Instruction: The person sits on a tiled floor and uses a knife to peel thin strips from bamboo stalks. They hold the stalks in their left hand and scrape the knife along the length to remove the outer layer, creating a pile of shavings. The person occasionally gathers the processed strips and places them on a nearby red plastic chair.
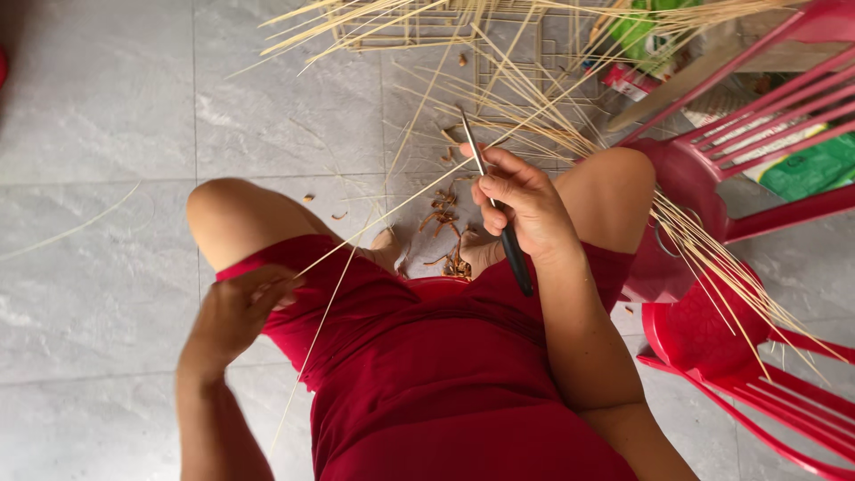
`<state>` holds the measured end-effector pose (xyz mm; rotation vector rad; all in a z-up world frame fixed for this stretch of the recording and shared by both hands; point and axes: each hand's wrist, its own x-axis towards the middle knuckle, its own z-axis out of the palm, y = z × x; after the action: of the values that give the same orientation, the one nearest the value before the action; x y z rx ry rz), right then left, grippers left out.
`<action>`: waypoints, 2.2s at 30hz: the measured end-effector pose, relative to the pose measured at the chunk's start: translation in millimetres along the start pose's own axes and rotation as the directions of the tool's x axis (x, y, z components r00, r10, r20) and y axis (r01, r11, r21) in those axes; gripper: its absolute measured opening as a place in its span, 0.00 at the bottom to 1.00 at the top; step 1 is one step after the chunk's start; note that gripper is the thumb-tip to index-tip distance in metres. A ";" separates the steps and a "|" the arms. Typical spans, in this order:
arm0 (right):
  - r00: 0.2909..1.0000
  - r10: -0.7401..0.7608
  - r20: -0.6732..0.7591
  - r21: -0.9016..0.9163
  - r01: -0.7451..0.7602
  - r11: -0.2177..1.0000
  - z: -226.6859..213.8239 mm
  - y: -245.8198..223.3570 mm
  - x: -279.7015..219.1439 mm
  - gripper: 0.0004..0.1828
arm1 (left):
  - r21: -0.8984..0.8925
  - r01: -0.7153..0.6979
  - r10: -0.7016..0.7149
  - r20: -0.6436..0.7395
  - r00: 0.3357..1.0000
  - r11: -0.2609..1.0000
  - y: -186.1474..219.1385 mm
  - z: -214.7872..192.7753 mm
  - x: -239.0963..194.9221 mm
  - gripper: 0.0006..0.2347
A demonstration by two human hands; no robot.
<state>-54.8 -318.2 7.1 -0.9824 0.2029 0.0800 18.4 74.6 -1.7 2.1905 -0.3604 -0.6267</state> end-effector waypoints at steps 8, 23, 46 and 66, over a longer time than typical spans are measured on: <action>0.998 0.032 0.047 -0.052 -0.029 0.998 23.3 24.7 1.2 0.27 | -0.116 0.022 -0.005 0.141 0.990 0.993 -4.9 26.6 11.7 0.11; 0.783 -0.601 -0.160 -0.279 0.548 0.789 17.8 -65.3 -104.3 0.12 | -0.130 -0.177 0.195 0.144 0.970 0.976 7.9 34.8 33.4 0.10; -0.240 -0.365 -0.900 -0.436 0.549 0.713 -390.2 3.8 -264.7 0.14 | 0.348 -0.264 0.377 -0.312 0.872 0.900 50.9 55.6 53.9 0.10; 0.356 -0.103 -0.929 -0.159 -0.133 0.978 -336.6 18.2 -155.9 0.14 | -0.298 0.019 -0.058 -0.121 0.991 0.954 17.0 87.7 55.2 0.10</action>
<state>-255.4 -584.4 -156.6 -1.1455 1.3312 -0.5021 15.8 -16.5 -53.9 1.9405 -0.1448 -0.5211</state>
